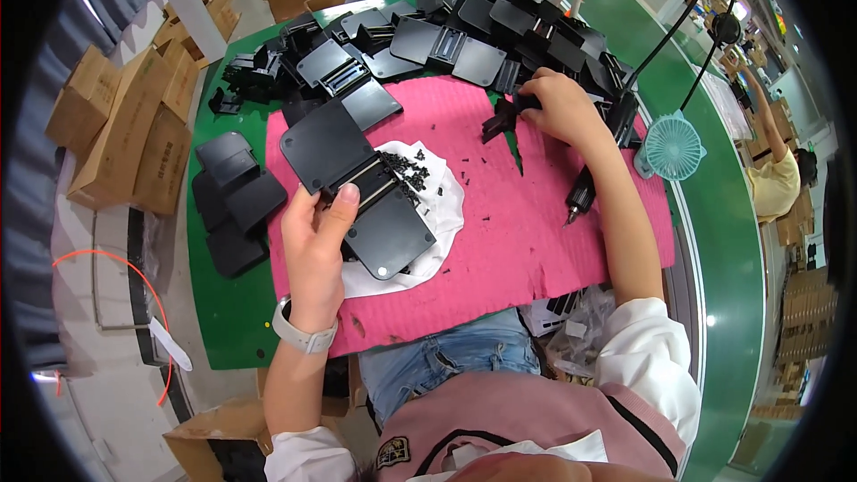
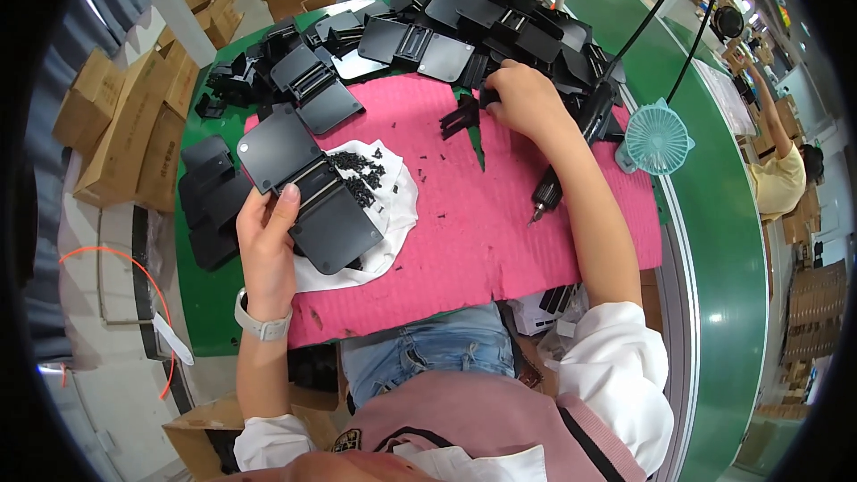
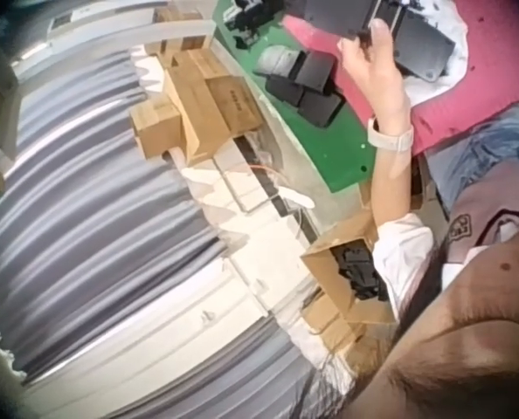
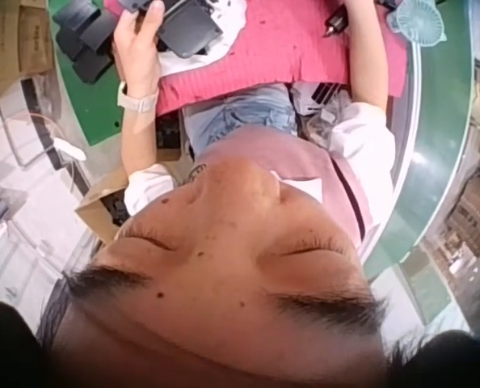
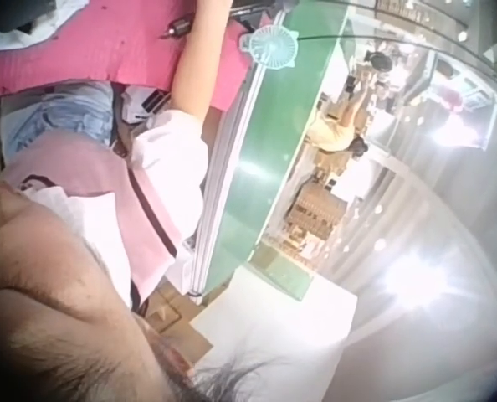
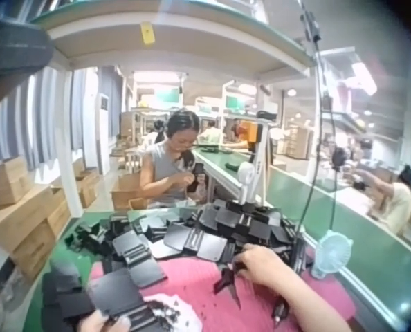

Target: Assemble black plastic components using an electric screwdriver.

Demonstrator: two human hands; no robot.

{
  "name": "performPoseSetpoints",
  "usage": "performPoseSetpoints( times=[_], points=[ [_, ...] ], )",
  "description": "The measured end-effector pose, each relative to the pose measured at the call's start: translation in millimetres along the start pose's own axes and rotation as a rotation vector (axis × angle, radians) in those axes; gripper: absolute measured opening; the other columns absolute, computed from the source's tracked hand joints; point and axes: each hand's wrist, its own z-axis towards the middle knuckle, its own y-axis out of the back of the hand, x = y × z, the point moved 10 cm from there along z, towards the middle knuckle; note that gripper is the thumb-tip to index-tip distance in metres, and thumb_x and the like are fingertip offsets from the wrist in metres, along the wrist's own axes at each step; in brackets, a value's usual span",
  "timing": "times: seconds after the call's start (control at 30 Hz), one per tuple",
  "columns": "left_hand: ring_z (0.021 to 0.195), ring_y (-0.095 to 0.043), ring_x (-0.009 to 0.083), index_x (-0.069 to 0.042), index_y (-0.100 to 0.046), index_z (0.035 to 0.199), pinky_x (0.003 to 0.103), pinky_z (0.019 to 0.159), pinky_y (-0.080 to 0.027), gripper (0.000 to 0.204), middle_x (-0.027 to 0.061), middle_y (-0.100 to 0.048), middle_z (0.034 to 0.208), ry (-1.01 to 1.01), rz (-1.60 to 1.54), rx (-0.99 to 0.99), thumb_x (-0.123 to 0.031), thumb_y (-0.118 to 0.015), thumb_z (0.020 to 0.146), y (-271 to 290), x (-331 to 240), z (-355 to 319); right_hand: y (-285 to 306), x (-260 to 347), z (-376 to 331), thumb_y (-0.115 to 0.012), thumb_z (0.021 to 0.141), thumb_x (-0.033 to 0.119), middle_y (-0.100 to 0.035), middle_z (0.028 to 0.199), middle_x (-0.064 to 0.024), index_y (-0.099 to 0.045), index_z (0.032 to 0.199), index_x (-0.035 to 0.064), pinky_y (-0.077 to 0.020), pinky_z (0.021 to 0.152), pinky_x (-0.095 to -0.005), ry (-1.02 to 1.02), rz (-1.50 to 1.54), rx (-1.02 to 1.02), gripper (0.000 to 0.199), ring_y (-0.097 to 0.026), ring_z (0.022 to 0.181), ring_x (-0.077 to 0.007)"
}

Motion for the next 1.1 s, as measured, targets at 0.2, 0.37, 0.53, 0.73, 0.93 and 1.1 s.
performPoseSetpoints(
  times=[0.2, 0.37, 0.53, 0.73, 0.93, 1.1],
  points=[
    [0.095, -0.057, 0.0103, 0.001, -0.056, 0.115, 0.024, 0.084, -0.044, 0.03, 0.0056, -0.062, 0.107, 0.125, -0.152, 0.13, -0.018, -0.06, 0.092, -12.2, 9.2, -1.8, 54.5, 16.6, -21.0, -0.063, 0.08, 0.004, -0.064, 0.097, -0.0093, -0.069, 0.098, -0.001, -0.0499, 0.067, -0.0244, -0.004, 0.635, -0.295, 0.019, -0.063, 0.08, -0.015],
    [0.094, -0.057, 0.0098, 0.002, -0.053, 0.12, 0.024, 0.083, -0.045, 0.039, 0.0056, -0.062, 0.106, 0.253, -0.28, 0.349, -0.023, -0.062, 0.091, -30.6, 24.8, -8.8, 89.1, 127.8, -58.8, -0.065, 0.07, -0.001, -0.064, 0.103, -0.0106, -0.071, 0.093, 0.0032, -0.0506, 0.076, -0.0311, 0.625, 0.925, -0.235, 0.024, -0.062, 0.09, -0.0227],
    [0.091, -0.056, 0.0073, 0.003, -0.054, 0.12, 0.022, 0.08, -0.045, 0.044, 0.0033, -0.061, 0.103, 0.236, -0.14, 0.398, -0.028, -0.064, 0.09, -35.5, 22.5, -7.5, 75.2, 157.1, -71.9, -0.068, 0.064, -0.004, -0.065, 0.104, -0.0168, -0.071, 0.097, 0.0038, -0.0518, 0.076, -0.0373, 0.759, 0.891, -0.234, 0.034, -0.063, 0.09, -0.0316],
    [0.091, -0.057, 0.008, 0.002, -0.054, 0.12, 0.022, 0.079, -0.046, 0.044, 0.0042, -0.062, 0.105, 0.262, -0.156, 0.39, -0.029, -0.063, 0.09, -36.9, 25.8, -9.8, 71.3, 147.2, -75.5, -0.069, 0.064, -0.004, -0.066, 0.105, -0.0161, -0.07, 0.096, 0.0037, -0.0529, 0.077, -0.0402, 0.761, 0.966, -0.336, 0.033, -0.064, 0.091, -0.0331],
    [0.094, -0.057, 0.0092, 0.003, -0.052, 0.122, 0.023, 0.082, -0.046, 0.046, 0.0054, -0.06, 0.11, 0.212, -0.171, 0.429, -0.029, -0.063, 0.09, -38.3, 21.9, -9.9, 69.1, 153.6, -76.5, -0.067, 0.071, -0.006, -0.065, 0.105, -0.0186, -0.07, 0.095, 0.0021, -0.0524, 0.082, -0.0435, 0.814, 1.018, -0.307, 0.026, -0.064, 0.093, -0.036],
    [0.097, -0.057, 0.0104, 0.003, -0.051, 0.122, 0.024, 0.084, -0.046, 0.046, 0.0069, -0.059, 0.112, 0.216, -0.225, 0.443, -0.028, -0.063, 0.091, -43.4, 19.1, -11.2, 66.8, 144.0, -72.3, -0.066, 0.073, -0.004, -0.064, 0.105, -0.0246, -0.069, 0.097, -0.0004, -0.0513, 0.084, -0.0465, 0.775, 1.215, -0.272, 0.024, -0.063, 0.098, -0.0398]
  ],
)
